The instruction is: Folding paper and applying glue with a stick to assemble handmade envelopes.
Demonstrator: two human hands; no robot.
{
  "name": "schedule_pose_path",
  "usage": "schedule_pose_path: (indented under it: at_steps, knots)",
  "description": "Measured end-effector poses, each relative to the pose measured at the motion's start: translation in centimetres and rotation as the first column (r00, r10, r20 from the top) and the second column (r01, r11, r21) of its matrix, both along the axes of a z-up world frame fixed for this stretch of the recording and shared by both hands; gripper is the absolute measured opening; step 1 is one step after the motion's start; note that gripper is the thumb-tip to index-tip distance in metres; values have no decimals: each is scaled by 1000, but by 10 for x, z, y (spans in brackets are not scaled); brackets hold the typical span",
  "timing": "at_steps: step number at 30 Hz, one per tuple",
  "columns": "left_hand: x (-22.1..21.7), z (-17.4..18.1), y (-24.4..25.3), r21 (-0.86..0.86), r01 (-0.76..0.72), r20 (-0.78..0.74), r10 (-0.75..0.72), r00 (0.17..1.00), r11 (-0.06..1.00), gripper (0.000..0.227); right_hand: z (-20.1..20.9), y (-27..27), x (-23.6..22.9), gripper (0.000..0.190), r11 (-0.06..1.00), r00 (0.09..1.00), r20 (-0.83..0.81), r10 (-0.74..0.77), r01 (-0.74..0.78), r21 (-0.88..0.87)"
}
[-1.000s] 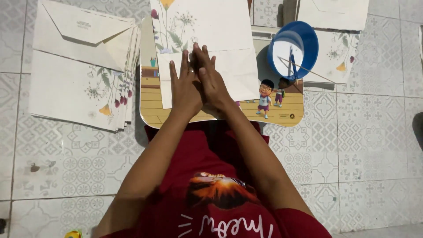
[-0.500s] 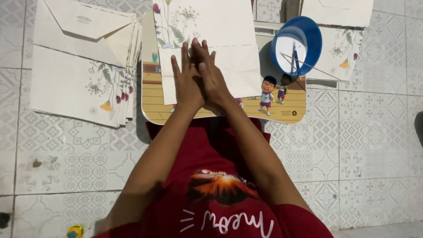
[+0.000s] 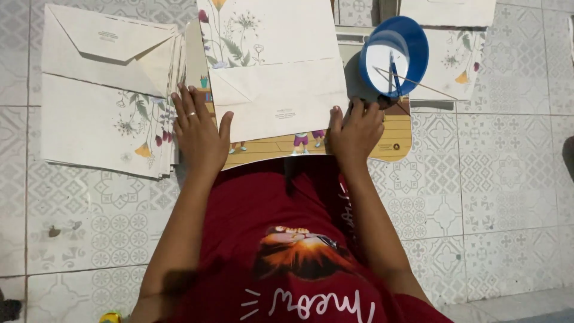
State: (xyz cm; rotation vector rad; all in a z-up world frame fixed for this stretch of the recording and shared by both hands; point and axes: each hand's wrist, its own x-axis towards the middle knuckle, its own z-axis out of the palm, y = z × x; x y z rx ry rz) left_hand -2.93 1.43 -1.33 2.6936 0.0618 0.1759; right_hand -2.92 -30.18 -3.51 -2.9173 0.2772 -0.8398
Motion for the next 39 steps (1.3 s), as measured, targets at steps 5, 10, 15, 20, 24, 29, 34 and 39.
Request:
schedule_pose_path:
  at_steps: [5, 10, 15, 20, 24, 29, 34, 39]
  knots:
    - [-19, 37, 5, -299, -39, -168, -12, 986, 954, 86, 20, 16, -17, 52, 933, 980, -164, 117, -51, 358]
    - [-44, -8, 33, -661, -158, -221, 11, 975, 733, 75, 20, 25, -30, 74, 600, 909, -363, 204, 176, 780]
    - [-70, 18, 13, -823, 48, 116, 85, 990, 566, 61, 70, 34, -37, 66, 427, 945, 27, 325, -172, 888]
    - [-78, 125, -53, -816, 193, 200, -48, 979, 546, 56, 121, -17, -43, 79, 547, 942, 93, 321, -265, 794]
    - [-68, 164, -143, -652, 554, 509, -244, 826, 518, 69, 162, -120, -72, 74, 535, 820, 463, 337, -572, 623]
    - [-65, 103, -329, -473, 730, 581, -448, 679, 493, 89, 154, -277, -120, 62, 667, 834, 500, 234, -512, 542]
    - [-77, 12, -469, -373, 742, 462, -581, 670, 558, 99, 55, -406, -125, 63, 683, 841, 509, 183, -481, 549]
    - [-57, -98, -527, -261, 282, -26, -298, 954, 923, 102, -98, -460, -92, 69, 700, 952, 306, 18, -230, 676]
